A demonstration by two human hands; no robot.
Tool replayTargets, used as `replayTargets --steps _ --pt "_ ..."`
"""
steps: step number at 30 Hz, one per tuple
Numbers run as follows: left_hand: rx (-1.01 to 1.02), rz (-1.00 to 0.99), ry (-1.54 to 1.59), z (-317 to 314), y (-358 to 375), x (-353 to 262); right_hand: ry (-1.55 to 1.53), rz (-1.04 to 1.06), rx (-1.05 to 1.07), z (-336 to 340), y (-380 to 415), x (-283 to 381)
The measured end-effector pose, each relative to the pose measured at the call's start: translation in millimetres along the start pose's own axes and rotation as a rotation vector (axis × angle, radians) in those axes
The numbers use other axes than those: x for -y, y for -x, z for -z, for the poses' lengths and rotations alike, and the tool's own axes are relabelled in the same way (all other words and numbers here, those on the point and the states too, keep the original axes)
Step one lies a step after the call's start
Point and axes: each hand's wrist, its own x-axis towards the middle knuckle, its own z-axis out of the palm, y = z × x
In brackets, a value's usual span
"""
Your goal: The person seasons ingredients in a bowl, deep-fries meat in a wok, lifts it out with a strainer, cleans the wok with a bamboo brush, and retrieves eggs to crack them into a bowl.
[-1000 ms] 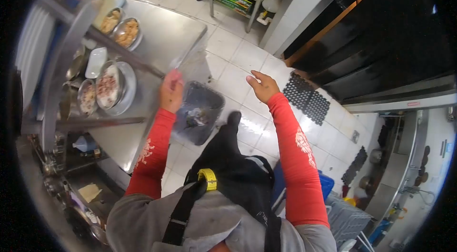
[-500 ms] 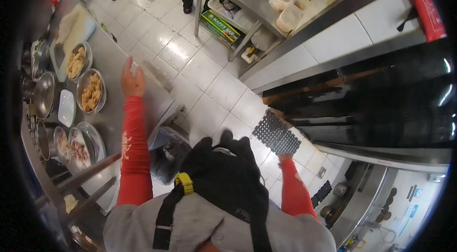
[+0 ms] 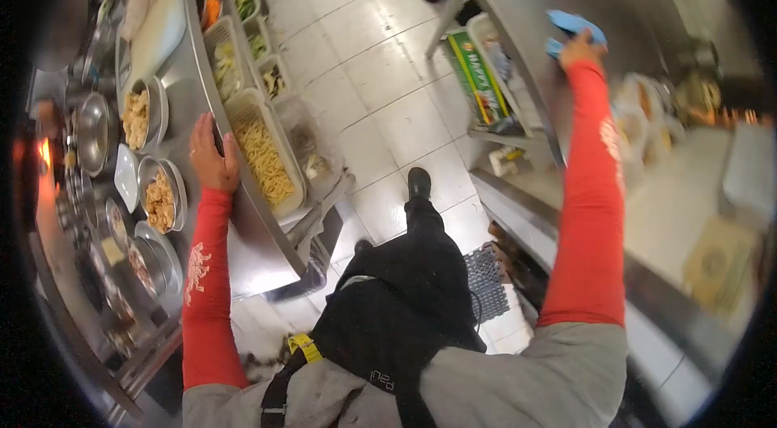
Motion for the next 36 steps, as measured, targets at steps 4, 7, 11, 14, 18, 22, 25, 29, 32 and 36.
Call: replayTargets --steps 4,7,11,14,18,22,25,29,32,36 --pt "0.062 0.093 0.004 3.2 -8.2 -12.6 0.138 0.024 0.027 27.6 10.4 22.4" --pt "0.089 0.111 0.025 2.3 -18.4 -15.7 0.133 -0.131 -0.067 23.4 7.5 -1.0" --pt "0.120 0.140 0.033 2.8 -21.6 -19.2 0.107 0.229 -0.228 91.2 59.1 71.8" --pt "0.180 0.160 0.029 3.3 -18.9 -13.4 -0.549 0.611 0.099 63.0 145.5 217.1" --pt "0.228 0.208 0.063 -0.2 -15.7 -4.4 -0.847 1.299 0.981 -176.6 331.4 410.0" --pt "0.175 0.331 0.129 -3.4 2.1 -0.5 -0.809 1.041 1.230 -292.1 453.7 551.4" --pt "0.079 0.301 0.032 -17.6 0.4 0.5 -0.968 0.379 1.683 -333.7 498.2 598.4" --pt "0.137 0.315 0.025 -35.5 -10.2 24.5 -1.259 -0.040 1.833 -333.8 525.6 614.1" --pt "0.177 0.323 0.021 -41.0 -18.9 36.8 -1.298 -0.068 1.853 -337.5 535.7 618.9" --pt "0.215 0.329 0.020 -41.6 -27.8 46.9 -1.311 -0.083 1.880 -338.9 534.9 625.1"
